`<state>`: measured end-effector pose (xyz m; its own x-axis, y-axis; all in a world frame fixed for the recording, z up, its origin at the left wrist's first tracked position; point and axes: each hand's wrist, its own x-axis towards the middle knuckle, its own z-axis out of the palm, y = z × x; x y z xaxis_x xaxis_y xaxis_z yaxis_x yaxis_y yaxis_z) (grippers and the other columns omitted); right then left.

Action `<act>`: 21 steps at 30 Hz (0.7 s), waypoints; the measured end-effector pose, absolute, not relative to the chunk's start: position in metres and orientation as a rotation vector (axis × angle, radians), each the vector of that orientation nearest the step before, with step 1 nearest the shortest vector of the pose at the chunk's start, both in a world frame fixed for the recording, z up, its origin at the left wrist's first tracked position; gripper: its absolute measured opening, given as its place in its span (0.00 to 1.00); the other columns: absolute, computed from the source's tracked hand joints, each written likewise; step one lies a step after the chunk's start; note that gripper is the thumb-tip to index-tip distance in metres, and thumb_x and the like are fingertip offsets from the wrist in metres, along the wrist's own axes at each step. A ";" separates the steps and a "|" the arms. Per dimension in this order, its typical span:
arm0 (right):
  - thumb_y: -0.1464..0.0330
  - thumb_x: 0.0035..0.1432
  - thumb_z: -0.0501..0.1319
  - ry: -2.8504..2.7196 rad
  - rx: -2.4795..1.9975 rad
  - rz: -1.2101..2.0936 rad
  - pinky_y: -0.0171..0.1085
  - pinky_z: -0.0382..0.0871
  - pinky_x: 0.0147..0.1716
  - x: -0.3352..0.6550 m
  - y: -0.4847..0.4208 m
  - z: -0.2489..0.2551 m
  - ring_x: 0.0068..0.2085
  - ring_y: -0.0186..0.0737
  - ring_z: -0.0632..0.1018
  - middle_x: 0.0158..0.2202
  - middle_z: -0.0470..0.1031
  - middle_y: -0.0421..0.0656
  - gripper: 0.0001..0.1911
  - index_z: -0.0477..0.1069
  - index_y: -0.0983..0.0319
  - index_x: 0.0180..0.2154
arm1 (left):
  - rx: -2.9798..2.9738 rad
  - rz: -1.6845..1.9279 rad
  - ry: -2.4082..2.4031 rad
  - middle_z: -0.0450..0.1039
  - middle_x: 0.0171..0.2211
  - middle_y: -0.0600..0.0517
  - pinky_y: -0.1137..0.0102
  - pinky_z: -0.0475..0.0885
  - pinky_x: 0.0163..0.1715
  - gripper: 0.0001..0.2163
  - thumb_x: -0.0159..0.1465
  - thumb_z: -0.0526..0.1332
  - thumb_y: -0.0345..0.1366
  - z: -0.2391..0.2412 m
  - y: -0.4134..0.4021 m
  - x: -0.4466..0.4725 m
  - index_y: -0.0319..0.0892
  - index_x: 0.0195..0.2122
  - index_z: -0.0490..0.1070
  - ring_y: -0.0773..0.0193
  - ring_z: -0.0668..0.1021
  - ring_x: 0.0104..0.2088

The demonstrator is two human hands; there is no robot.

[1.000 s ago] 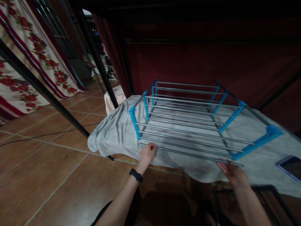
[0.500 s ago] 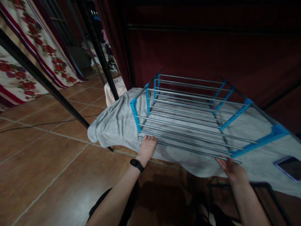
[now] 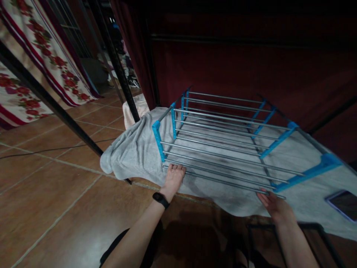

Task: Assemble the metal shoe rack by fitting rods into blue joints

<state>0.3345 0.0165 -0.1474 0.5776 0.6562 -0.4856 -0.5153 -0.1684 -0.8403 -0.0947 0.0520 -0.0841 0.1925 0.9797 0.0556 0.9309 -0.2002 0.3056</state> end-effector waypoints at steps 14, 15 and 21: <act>0.79 0.52 0.59 -0.088 -1.369 1.105 0.43 0.76 0.46 0.342 0.020 -0.155 0.32 0.34 0.80 0.28 0.74 0.38 0.08 0.68 0.60 0.27 | 2.348 0.253 2.029 0.74 0.40 0.40 0.57 0.58 0.54 0.15 0.64 0.47 0.26 -0.079 0.053 -0.111 0.41 0.39 0.73 0.50 0.71 0.47; 0.79 0.51 0.59 -0.080 -1.369 1.101 0.42 0.76 0.46 0.341 0.020 -0.155 0.31 0.34 0.80 0.28 0.74 0.38 0.08 0.68 0.60 0.27 | 2.338 0.280 2.037 0.73 0.40 0.39 0.56 0.58 0.53 0.15 0.64 0.47 0.25 -0.079 0.053 -0.113 0.40 0.39 0.74 0.49 0.71 0.47; 0.79 0.53 0.60 -0.100 -1.345 1.070 0.41 0.77 0.45 0.334 0.019 -0.152 0.31 0.35 0.80 0.27 0.73 0.40 0.07 0.68 0.62 0.29 | 2.238 0.351 2.151 0.72 0.40 0.36 0.52 0.58 0.53 0.16 0.62 0.46 0.24 -0.080 0.056 -0.131 0.39 0.36 0.74 0.45 0.71 0.48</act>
